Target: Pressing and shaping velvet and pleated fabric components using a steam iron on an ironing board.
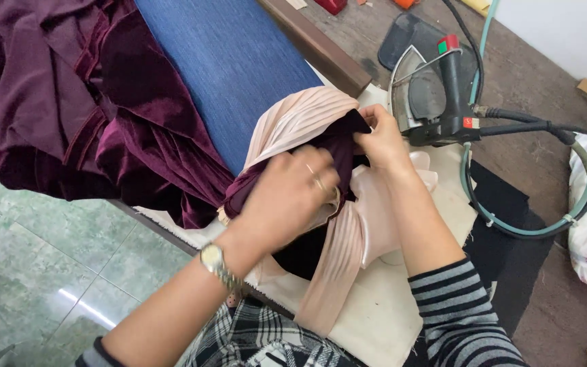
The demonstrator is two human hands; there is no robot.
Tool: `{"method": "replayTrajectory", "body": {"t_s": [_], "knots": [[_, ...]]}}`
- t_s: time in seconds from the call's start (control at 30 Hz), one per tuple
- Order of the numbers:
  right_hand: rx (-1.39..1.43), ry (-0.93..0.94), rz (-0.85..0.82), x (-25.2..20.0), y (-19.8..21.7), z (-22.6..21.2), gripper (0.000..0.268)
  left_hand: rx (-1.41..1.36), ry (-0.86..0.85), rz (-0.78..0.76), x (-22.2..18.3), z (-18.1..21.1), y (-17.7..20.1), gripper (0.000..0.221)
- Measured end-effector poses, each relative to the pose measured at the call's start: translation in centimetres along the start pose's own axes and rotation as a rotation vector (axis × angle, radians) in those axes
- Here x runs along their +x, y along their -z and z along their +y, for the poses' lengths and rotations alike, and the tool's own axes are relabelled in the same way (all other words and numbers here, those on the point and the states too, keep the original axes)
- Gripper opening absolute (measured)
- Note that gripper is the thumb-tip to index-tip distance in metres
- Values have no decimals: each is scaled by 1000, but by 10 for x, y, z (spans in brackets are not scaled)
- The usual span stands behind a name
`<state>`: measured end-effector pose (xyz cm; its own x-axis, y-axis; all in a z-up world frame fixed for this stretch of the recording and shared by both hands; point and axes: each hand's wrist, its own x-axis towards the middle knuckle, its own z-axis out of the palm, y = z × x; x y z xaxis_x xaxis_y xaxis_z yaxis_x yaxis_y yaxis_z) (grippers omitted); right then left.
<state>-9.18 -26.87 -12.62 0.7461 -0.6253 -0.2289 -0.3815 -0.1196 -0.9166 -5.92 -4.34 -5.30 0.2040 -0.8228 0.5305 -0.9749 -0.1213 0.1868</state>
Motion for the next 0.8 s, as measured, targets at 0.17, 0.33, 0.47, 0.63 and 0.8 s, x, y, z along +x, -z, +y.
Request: {"method": "replayTrajectory", "body": {"t_s": [0.17,0.33,0.47,0.63,0.8], "knots": [[114,11,-219,-40,31,-27,52,-23,270,-303,-2,-14,4,54],[-225,548,121,-86,31,-47,17,-40,317,-327,0,-14,3,56],[-241,793,-129,-99,-10,-42,25,-196,273,-196,-3,-26,0,35],[-282,897,-218,-88,-26,-20,40,-44,462,66,-15,-37,22,25],[-300,897,-239,-88,-26,-18,41,-86,837,-84,-15,-40,32,70]]}}
